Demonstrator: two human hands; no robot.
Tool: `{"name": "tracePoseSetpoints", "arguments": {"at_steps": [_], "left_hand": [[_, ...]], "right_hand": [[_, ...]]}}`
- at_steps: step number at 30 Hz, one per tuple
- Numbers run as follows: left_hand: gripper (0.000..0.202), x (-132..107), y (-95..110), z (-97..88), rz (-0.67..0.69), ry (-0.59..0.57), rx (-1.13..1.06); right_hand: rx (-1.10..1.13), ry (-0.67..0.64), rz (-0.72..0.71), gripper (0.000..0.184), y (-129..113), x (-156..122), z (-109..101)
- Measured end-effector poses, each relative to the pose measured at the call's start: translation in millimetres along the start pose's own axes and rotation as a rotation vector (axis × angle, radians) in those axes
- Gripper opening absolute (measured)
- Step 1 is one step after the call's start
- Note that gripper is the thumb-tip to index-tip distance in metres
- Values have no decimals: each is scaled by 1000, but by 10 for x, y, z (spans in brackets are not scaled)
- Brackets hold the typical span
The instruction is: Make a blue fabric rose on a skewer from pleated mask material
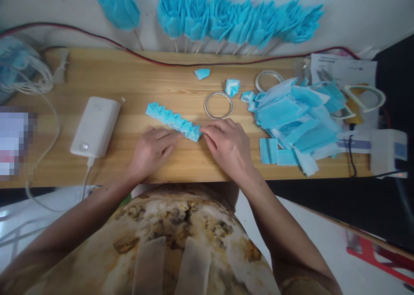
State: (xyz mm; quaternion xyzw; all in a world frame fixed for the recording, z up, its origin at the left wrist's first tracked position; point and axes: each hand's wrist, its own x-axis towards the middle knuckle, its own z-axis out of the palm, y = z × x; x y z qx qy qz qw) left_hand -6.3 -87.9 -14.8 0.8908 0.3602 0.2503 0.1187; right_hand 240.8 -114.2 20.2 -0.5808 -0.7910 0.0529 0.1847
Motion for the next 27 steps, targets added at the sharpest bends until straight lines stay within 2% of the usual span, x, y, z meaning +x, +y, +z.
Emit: {"name": "tracePoseSetpoints", "arguments": {"at_steps": [8,13,18,22,27], "left_hand": [[37,34,-3,5,-7,-51,101],[32,62,6,33,17,-92,144],[29,55,6,59,48,-33,190],[30,29,-3,32,87,8,132],[35,32,17,21,70,-19,73]], "right_hand": [[-88,31,-172,21,-163,-63,150],[-138,6,-125,21,-213,-42,281],[-163,17,-95,25,-229,-13,318],[-180,-20,-120,24,-233,9,311],[-215,-23,-142,23,-220,21,352]]}}
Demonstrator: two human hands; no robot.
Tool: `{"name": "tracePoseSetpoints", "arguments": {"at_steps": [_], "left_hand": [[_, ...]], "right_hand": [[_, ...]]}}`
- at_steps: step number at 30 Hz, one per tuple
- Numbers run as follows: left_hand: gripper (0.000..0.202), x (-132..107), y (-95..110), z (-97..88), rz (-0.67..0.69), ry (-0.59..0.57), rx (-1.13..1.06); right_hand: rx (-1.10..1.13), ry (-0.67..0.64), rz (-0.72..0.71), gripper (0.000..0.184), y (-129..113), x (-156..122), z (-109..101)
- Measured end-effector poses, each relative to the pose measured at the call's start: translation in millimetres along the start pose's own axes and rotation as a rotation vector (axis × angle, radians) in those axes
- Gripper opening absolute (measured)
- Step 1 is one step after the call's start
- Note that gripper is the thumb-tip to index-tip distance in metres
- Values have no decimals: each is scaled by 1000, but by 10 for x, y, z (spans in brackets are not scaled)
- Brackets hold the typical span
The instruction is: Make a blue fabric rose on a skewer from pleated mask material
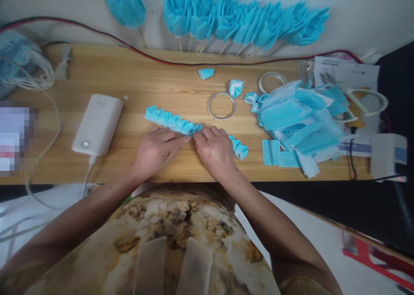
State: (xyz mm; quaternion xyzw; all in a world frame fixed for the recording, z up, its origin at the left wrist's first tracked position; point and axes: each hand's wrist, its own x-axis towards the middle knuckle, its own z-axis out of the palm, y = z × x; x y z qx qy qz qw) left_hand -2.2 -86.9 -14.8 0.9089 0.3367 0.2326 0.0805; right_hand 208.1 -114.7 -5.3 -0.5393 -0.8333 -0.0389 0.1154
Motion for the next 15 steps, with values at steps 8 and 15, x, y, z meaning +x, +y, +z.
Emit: {"name": "tracePoseSetpoints", "arguments": {"at_steps": [8,15], "left_hand": [[34,50,32,21,-28,-88,88],[33,61,49,2,-51,-142,100]], "right_hand": [[156,18,92,17,45,37,-20],[374,-45,402,10,36,137,-94]]}}
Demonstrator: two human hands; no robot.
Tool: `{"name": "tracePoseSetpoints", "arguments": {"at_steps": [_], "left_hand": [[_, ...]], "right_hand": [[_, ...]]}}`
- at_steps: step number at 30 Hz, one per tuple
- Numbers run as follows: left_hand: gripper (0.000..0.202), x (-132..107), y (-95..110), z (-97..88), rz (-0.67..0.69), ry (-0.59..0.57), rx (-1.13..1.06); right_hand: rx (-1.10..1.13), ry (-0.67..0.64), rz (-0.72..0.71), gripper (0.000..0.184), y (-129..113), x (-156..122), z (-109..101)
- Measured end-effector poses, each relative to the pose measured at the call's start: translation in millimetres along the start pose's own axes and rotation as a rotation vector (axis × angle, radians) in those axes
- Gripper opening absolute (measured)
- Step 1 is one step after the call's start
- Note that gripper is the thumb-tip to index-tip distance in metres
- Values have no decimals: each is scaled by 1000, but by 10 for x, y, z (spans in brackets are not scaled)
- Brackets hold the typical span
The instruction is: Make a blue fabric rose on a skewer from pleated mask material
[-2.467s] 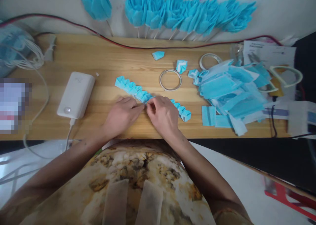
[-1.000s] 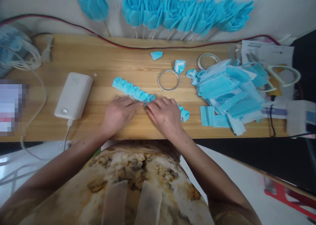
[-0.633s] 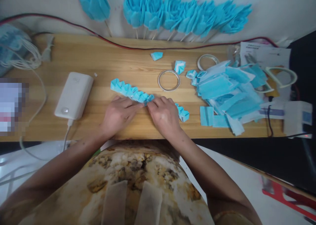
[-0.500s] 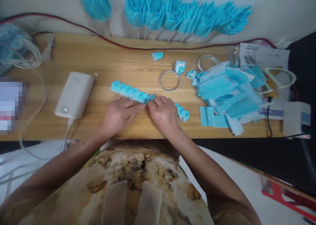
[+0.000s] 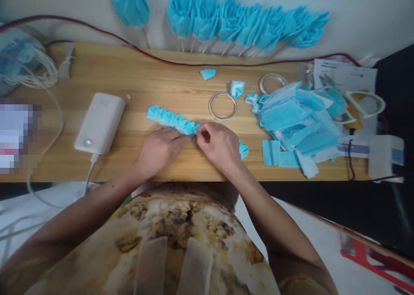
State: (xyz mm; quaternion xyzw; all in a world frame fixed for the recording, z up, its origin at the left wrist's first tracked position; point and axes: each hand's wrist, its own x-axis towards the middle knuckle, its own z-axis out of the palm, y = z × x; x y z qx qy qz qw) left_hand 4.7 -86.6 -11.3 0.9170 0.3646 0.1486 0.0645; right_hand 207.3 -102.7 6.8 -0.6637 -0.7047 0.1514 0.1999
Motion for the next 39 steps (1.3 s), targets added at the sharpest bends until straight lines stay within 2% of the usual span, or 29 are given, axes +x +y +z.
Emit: {"name": "tracePoseSetpoints", "arguments": {"at_steps": [6,11,14,18,23,28,33,39], "left_hand": [[30,-1,6,-7,-2,-8,28],[31,0,5,1,9,24,22],[33,3,8,6,16,36,39],[33,-14,-1,2,30,47,49],[33,-93,-68,-30,64,58,-58],[34,-138,-100,-25,4,116,-165],[33,-99,-67,37,24,110,-110],[33,-64,-55,60,35,100,-9]], "right_hand": [[105,-68,186,11,-84,56,-43],[152,-92,224,12,-186,48,-8],[33,-50,157,13,-232,0,61],[-166,31,-58,19,-220,-111,148],[-260,72,-228,27,-163,-274,184],[-293,64,-288,31,-138,-379,185],[-283,58,-305,32,-132,-412,184],[-63,79,-330,28,-52,-390,34]]}}
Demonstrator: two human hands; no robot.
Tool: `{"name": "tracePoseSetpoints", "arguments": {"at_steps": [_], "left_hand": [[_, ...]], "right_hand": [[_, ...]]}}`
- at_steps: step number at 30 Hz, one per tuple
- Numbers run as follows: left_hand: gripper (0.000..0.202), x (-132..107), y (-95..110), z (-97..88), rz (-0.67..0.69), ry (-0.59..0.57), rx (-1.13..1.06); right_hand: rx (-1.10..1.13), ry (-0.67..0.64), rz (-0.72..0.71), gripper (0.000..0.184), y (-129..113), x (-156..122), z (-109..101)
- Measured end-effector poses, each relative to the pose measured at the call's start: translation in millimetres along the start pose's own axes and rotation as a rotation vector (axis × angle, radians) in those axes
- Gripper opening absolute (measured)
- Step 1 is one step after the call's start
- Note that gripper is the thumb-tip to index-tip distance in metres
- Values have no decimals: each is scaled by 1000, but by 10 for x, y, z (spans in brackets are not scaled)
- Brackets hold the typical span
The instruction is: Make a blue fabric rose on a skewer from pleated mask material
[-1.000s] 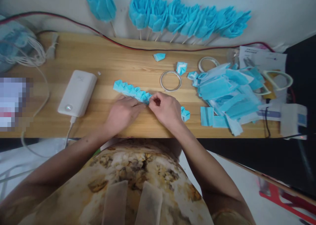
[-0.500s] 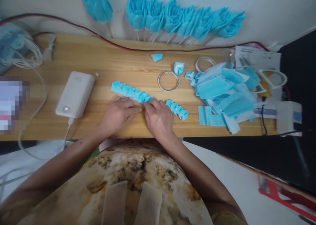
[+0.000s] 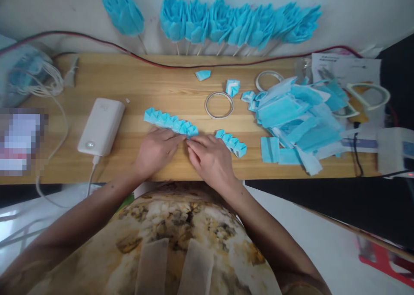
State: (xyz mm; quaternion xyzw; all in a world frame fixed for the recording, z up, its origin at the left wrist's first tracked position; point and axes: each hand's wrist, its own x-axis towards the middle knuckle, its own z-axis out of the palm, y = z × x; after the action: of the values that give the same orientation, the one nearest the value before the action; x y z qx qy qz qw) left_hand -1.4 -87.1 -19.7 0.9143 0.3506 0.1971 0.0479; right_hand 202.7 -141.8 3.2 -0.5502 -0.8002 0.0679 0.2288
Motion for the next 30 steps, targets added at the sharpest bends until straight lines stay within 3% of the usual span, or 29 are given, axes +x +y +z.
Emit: {"name": "tracePoseSetpoints", "arguments": {"at_steps": [6,16,19,21,25,27,30], "left_hand": [[35,-8,-2,-5,-9,-13,0],[36,18,-1,15,-40,-19,-18],[36,9,-18,24,-13,11,2],[34,-5,-29,27,-6,26,3],[34,-35,-48,30,-17,47,-40],[35,-45,-56,28,-33,66,-80],[37,-58,-66,22,-59,86,-117]], "right_hand": [[-74,-33,7,39,217,178,-120],[-101,-85,47,46,325,317,107],[27,-80,22,46,400,301,-55],[110,19,37,48,459,262,-284],[68,233,228,43,544,87,-731],[53,240,263,38,591,-46,-797],[28,216,279,33,685,-259,-699]]}}
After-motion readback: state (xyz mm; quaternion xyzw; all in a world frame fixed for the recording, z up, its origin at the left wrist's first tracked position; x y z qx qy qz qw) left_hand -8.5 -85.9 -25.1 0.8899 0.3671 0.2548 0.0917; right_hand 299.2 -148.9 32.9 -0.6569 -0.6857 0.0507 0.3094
